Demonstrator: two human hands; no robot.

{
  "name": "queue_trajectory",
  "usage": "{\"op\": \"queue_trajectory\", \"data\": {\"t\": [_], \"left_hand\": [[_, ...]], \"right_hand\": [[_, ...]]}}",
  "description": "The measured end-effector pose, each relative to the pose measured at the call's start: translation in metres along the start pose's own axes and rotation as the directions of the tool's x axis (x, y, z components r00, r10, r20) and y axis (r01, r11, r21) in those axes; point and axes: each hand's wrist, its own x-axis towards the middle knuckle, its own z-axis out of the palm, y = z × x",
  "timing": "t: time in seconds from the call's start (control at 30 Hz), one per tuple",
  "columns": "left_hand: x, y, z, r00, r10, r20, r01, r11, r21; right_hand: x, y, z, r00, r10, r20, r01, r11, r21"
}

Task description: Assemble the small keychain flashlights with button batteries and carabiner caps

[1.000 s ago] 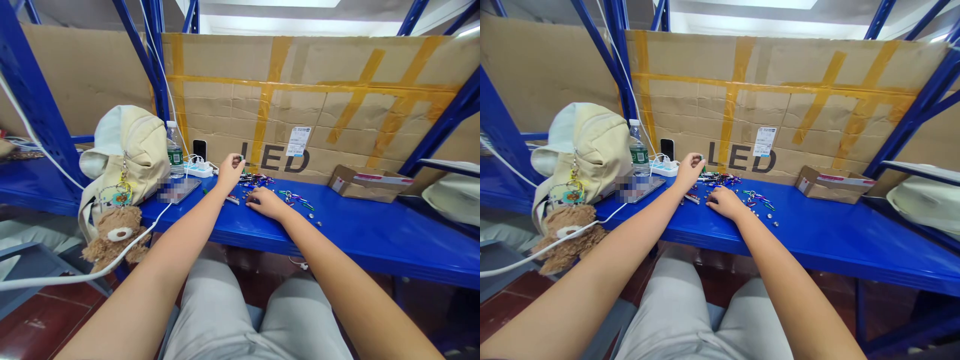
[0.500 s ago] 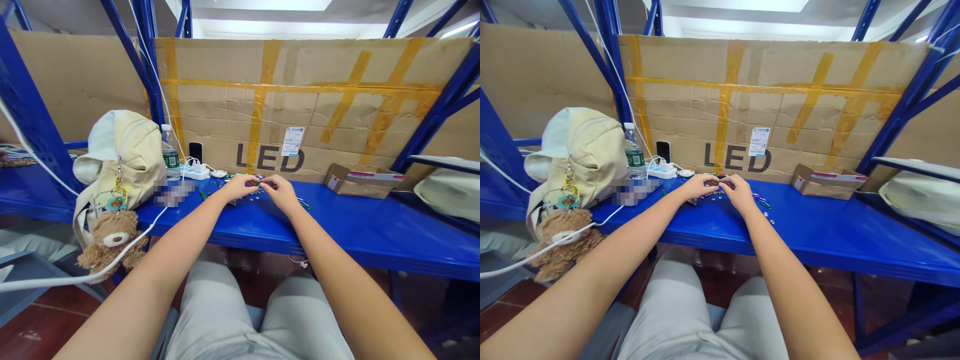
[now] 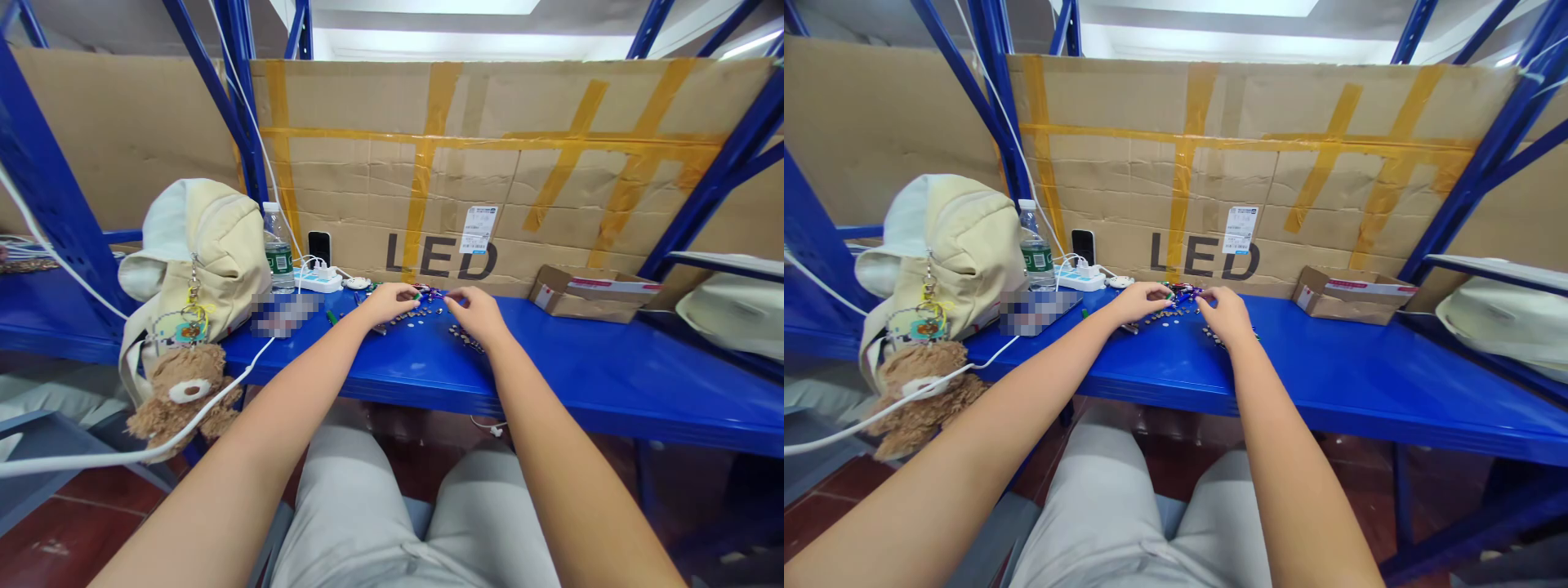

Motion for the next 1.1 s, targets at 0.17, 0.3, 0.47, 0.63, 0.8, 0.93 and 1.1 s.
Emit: {"op": "queue_trajectory", "data": {"t": [0.17,0.3,0.47,0.63,0.8,0.93,1.1], "left_hand": [[-0.001,0.002,-0.001,1.000,0.014,0.021,-0.016,0.995,0.102],[-0.001,0.001,-0.001,0.999,0.020,0.039,-0.024,0.995,0.099],[-0.001,-0.002,-0.001,0.998,0.030,0.056,-0.035,0.994,0.102],[-0.001,-0.002,0.001,0.997,0.040,0.066,-0.047,0.993,0.107],[-0.004,0.002,-0.002,0.996,0.058,0.070,-0.067,0.989,0.132],[-0.006,0.004,-0.003,0.997,0.062,0.050,-0.069,0.988,0.139],[-0.006,0.004,-0.001,0.992,0.103,0.078,-0.108,0.992,0.063]], "right_hand": [[-0.007,0.019,-0.016,0.961,0.127,0.246,-0.085,0.981,-0.175],[-0.008,0.024,-0.020,0.947,0.192,0.257,-0.143,0.970,-0.199],[-0.016,0.029,-0.027,0.950,0.260,0.176,-0.220,0.951,-0.216],[-0.045,0.029,-0.037,0.975,0.119,0.185,-0.102,0.990,-0.100],[-0.053,0.029,-0.032,0.959,0.083,0.270,-0.049,0.991,-0.128],[-0.044,0.025,-0.028,0.973,0.044,0.226,-0.015,0.991,-0.130],[-0.027,0.010,-0.026,0.992,0.098,0.082,-0.114,0.967,0.227]]}}
